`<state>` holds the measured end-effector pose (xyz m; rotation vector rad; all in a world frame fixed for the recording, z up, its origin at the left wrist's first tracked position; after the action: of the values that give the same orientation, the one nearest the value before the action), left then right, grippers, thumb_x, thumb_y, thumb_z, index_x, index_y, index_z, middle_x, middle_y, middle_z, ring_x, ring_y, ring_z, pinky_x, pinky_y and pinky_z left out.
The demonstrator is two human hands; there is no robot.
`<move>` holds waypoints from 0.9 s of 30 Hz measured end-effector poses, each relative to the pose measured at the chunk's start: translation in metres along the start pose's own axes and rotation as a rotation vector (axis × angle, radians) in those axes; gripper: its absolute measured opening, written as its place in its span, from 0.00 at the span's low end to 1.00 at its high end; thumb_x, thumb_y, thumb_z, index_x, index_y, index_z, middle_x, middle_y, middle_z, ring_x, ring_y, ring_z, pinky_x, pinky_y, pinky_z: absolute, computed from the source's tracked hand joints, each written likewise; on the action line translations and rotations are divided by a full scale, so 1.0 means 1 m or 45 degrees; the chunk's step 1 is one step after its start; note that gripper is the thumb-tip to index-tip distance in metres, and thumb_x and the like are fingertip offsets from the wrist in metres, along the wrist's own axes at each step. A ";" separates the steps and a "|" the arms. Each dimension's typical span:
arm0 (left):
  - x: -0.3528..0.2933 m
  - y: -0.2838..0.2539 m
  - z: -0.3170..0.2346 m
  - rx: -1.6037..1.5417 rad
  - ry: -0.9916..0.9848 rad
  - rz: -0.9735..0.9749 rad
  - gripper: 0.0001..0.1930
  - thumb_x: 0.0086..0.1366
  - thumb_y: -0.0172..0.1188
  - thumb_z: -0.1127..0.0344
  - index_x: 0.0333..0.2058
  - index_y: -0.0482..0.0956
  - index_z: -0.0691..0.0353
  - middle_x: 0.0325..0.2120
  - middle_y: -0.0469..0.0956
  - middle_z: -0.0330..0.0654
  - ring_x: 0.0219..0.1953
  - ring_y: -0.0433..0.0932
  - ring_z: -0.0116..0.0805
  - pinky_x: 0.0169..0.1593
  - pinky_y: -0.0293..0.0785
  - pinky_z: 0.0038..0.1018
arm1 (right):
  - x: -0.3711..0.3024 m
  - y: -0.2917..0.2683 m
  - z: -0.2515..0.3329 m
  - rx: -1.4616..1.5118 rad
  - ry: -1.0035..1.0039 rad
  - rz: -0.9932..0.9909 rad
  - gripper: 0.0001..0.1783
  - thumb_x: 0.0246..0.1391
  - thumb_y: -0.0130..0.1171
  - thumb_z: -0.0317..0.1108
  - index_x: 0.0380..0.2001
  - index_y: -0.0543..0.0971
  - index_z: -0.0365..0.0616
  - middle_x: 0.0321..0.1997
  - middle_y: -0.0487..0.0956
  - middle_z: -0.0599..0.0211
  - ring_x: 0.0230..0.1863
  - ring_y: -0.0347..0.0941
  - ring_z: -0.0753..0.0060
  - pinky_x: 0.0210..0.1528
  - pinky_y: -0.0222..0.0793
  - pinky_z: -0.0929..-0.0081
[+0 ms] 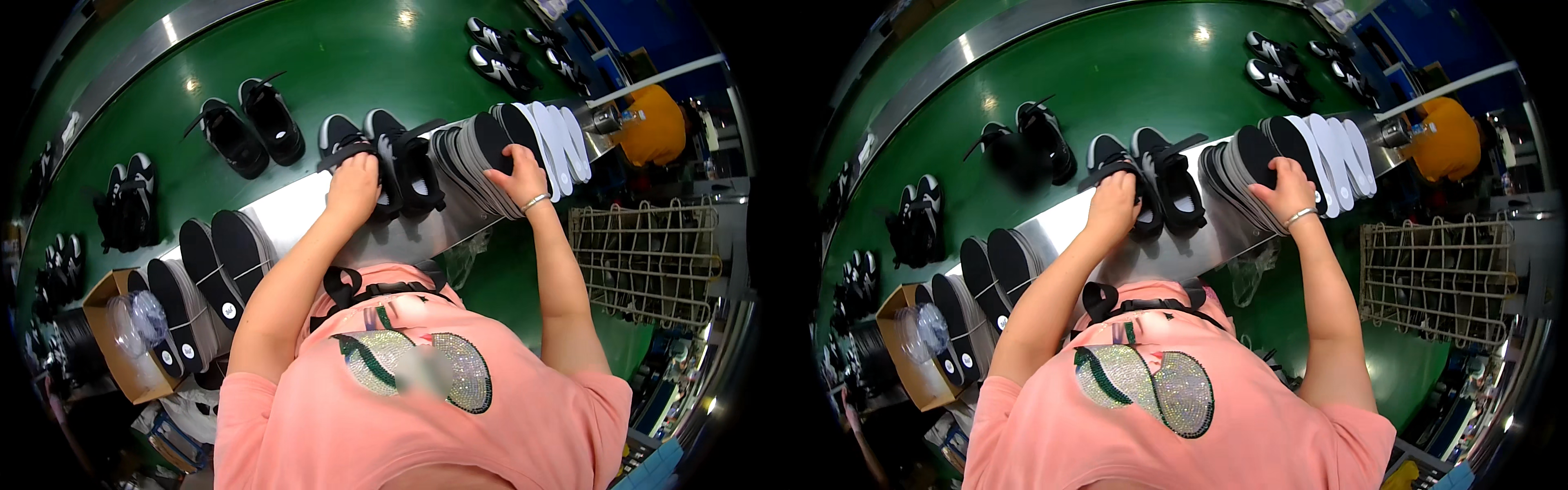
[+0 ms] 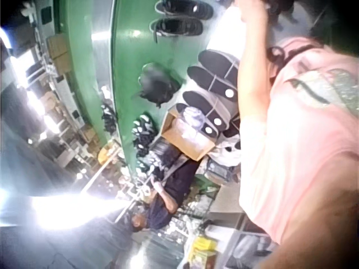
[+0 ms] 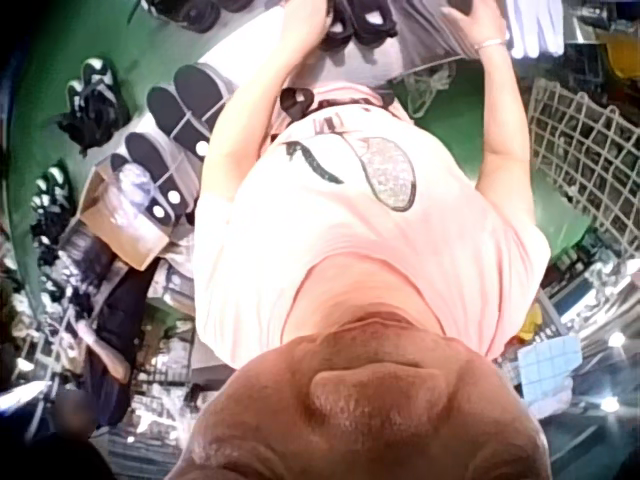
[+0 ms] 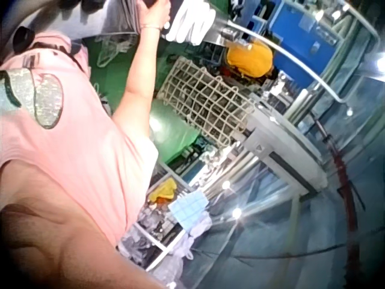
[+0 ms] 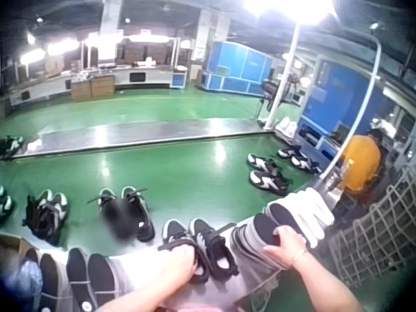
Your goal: The person fastens the straps of several black and white shoes on a conveyor belt, then moves to a bag on the floor to retrieve and organize additional shoe components.
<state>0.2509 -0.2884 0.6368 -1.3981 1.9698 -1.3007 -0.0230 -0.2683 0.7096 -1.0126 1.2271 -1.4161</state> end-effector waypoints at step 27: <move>-0.005 -0.007 0.045 -1.030 -0.585 -0.216 0.10 0.44 0.50 0.73 0.28 0.77 0.64 0.22 0.76 0.48 0.28 0.75 0.43 0.34 0.70 0.29 | -0.057 0.058 0.189 -0.480 -0.852 0.405 0.07 0.40 0.52 0.31 0.24 0.77 0.44 0.31 0.73 0.62 0.33 0.72 0.63 0.30 0.69 0.71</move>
<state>0.2902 -0.3055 0.6202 -2.0173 2.1383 -0.1337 0.1796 -0.2485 0.6802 -1.3341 1.0905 -0.5286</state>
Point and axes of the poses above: each hand's wrist, its own x-axis towards the middle knuckle, its own y-axis out of the palm, z = x × y, the point moved 4 cm from there along x, towards the middle knuckle
